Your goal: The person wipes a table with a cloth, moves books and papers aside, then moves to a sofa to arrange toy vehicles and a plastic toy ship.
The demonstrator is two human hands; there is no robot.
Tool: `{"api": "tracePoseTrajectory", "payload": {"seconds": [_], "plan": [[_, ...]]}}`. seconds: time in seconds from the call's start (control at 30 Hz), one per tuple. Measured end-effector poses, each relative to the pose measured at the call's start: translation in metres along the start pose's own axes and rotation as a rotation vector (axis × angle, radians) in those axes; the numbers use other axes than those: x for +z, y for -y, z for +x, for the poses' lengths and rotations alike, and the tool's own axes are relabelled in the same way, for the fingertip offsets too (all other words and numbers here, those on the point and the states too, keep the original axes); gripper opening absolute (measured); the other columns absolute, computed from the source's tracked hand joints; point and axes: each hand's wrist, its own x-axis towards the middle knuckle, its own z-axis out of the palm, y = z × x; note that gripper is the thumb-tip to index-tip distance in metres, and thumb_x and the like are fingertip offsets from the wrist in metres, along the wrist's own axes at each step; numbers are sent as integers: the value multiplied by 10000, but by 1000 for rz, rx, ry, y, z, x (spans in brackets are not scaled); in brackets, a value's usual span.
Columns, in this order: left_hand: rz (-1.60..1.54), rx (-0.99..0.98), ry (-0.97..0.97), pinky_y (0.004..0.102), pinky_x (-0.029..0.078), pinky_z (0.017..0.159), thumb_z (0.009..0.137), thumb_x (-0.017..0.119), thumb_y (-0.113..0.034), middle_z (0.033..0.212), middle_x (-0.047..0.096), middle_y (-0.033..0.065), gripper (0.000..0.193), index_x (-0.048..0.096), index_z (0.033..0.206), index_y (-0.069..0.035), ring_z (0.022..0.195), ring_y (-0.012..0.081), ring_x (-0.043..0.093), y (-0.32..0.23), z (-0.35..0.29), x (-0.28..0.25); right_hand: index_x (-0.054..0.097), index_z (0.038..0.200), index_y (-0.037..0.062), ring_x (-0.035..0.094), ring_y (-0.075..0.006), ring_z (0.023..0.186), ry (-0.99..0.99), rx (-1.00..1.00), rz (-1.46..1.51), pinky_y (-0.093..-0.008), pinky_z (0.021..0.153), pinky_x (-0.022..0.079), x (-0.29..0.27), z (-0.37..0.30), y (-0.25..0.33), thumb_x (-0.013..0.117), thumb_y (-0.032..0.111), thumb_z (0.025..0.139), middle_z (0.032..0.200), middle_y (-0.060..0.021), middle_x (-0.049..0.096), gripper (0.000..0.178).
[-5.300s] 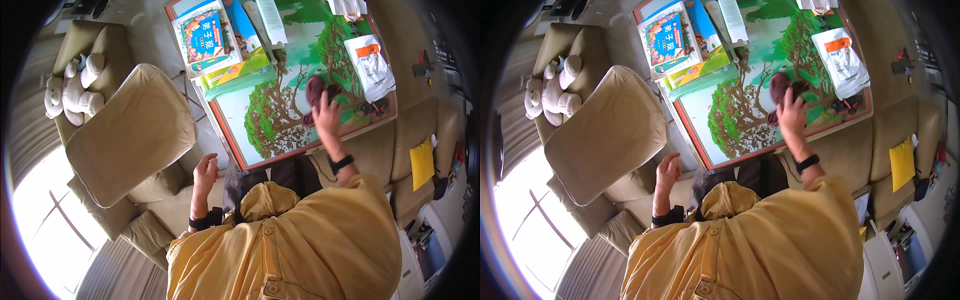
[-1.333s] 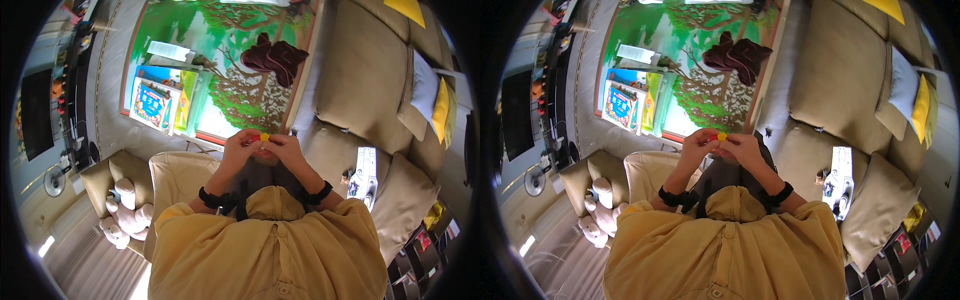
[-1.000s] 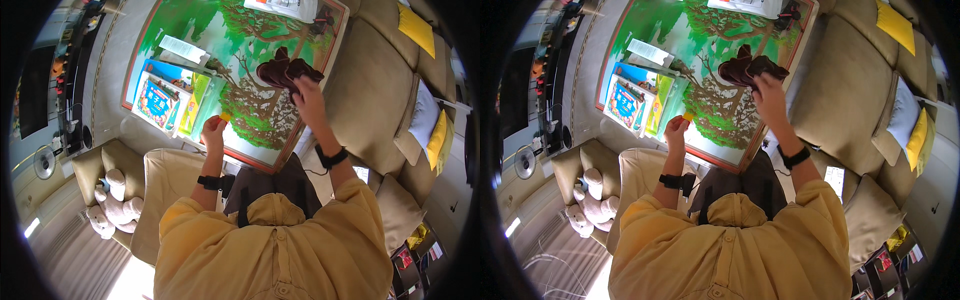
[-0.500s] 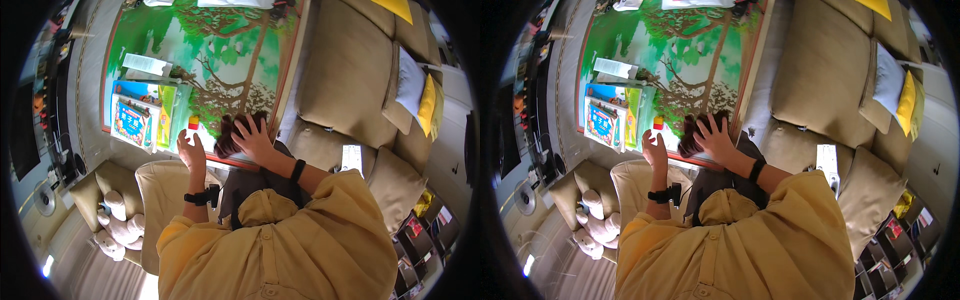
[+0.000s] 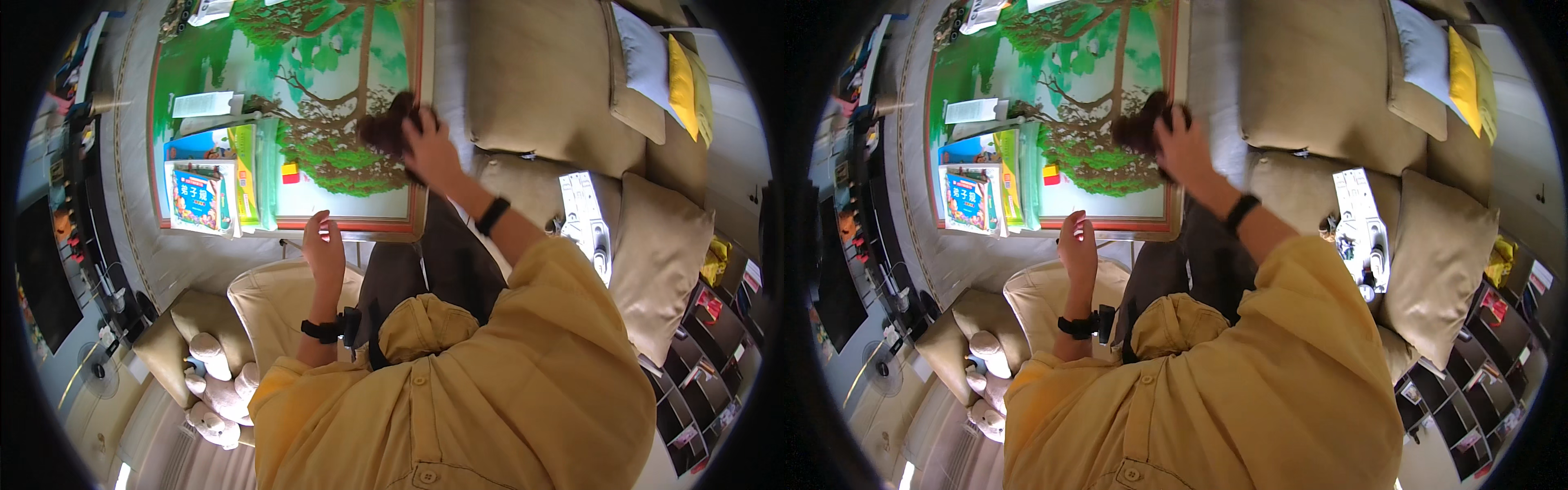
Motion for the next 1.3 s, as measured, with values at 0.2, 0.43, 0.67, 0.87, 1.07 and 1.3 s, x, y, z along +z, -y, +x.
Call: {"api": "tracePoseTrajectory", "payload": {"seconds": [0.2, 0.43, 0.67, 0.87, 1.07, 1.3], "plan": [[-198, 70, 262, 305, 475, 714, 847, 610, -118, 961, 632, 96, 237, 599, 1060, -15, 869, 212, 602, -31, -11, 33, 467, 1266, 119, 494, -375, 1079, 427, 160, 304, -420, 858, 482, -37, -107, 42, 735, 207, 683, 1339, -194, 367, 647], [-236, 275, 731, 324, 415, 952, 613, 813, -96, 1208, 514, 97, 790, 427, 1302, -86, 1151, 204, 493, -69, -34, 36, 494, 1257, 56, 479, -203, 1170, 616, 388, 1677, -333, 923, 427, -58, -129, 3, 654, 222, 819, 1304, -121, 487, 495], [158, 554, 85, 466, 291, 1028, 633, 657, -120, 1308, 420, 198, 612, 467, 1209, -30, 1216, 382, 382, -47, -21, 86, 629, 1016, 35, 630, -223, 860, 571, 771, 912, -346, 721, 511, 92, -173, -166, 572, 218, 825, 931, -120, 655, 271], [-29, 783, -76, 516, 279, 1043, 790, 484, -612, 1365, 320, 232, 804, 341, 1319, -24, 1269, 404, 322, 12, -4, 124, 643, 952, 21, 599, -358, 914, 608, 708, 578, -406, 784, 485, 242, -205, -230, 514, 142, 795, 947, -201, 635, 236], [76, 803, -136, 516, 282, 1041, 793, 482, -603, 1364, 321, 233, 801, 335, 1322, -20, 1266, 403, 326, 34, -6, 114, 637, 992, 27, 542, -388, 1040, 722, 745, 515, -445, 884, 455, 377, -207, -253, 521, 124, 802, 1118, -258, 561, 243], [222, 757, -171, 515, 286, 1038, 796, 480, -593, 1363, 321, 234, 798, 327, 1326, -16, 1262, 403, 330, 45, -9, 102, 587, 1149, 182, 250, -488, 1293, 704, 791, 413, -554, 1025, 296, 473, -208, -269, 588, 115, 725, 1319, -264, 421, 429]]}}
